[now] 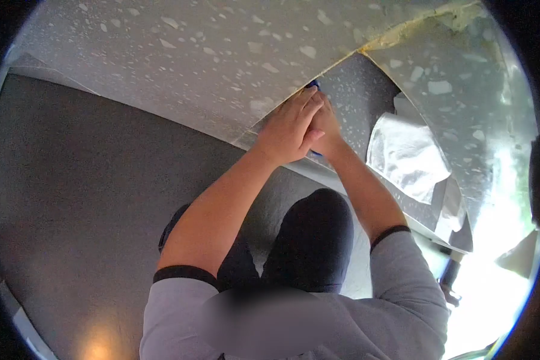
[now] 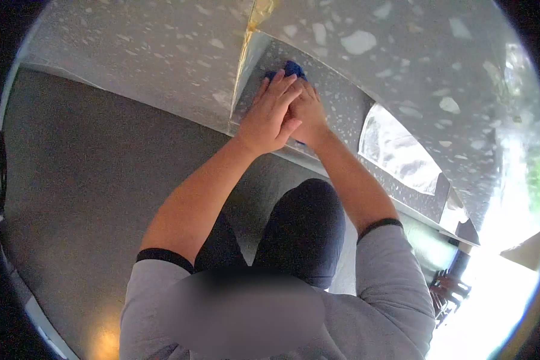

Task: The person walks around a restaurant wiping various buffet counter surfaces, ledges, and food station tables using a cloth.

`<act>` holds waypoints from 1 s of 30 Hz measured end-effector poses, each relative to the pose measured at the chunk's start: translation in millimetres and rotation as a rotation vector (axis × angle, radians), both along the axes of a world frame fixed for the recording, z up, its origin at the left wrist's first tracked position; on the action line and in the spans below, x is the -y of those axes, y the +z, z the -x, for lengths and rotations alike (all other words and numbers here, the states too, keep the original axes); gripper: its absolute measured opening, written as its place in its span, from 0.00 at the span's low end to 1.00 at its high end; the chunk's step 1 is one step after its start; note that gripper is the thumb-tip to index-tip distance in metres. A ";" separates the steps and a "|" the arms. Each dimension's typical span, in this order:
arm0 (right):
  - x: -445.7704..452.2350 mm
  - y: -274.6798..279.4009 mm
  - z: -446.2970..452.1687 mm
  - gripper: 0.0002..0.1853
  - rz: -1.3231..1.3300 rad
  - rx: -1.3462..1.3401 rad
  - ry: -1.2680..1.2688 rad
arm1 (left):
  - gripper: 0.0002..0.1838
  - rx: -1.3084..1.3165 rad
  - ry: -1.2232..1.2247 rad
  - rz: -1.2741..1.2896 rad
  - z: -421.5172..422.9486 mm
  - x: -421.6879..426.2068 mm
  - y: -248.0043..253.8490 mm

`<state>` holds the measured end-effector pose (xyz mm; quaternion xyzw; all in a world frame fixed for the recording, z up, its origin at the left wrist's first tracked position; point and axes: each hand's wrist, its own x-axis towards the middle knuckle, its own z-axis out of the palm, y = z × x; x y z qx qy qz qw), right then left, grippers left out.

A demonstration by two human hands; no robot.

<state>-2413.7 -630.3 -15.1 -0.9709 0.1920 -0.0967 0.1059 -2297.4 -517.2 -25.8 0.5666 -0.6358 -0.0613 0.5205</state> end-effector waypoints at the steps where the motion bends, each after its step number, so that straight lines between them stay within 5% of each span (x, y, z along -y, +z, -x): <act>1: -1.8 -7.2 -13.4 0.30 0.034 -0.063 -0.085 | 0.34 -0.001 -0.004 0.017 0.1 0.2 -1.0; 8: -32.0 -15.8 4.1 0.30 0.091 0.057 0.032 | 0.25 0.205 -0.092 -0.096 -6.3 -12.0 17.1; 14: 14.7 7.4 74.5 0.30 -0.003 0.152 -0.131 | 0.28 0.393 -0.074 -0.126 9.3 11.9 -13.1; 17: 20.7 -2.7 63.4 0.32 0.122 0.204 -0.356 | 0.28 0.249 -0.058 -0.097 8.6 10.0 -6.9; 20: -6.1 -13.2 28.5 0.33 0.211 0.317 -0.242 | 0.28 0.106 0.075 0.083 4.6 13.6 -5.2; 23: -23.5 -6.2 22.4 0.34 0.148 0.302 -0.116 | 0.27 0.017 -0.005 -0.042 2.8 9.7 -1.2; 26: -16.3 16.8 49.8 0.34 -0.037 0.237 -0.270 | 0.29 0.040 0.031 -0.108 6.6 11.1 -3.3; 27: -13.5 24.7 58.8 0.33 0.089 0.198 -0.281 | 0.30 0.104 0.019 -0.111 6.1 11.5 0.6; 30: -3.7 26.7 78.7 0.32 -0.300 0.115 -0.373 | 0.33 0.223 0.023 -0.131 5.9 10.2 8.4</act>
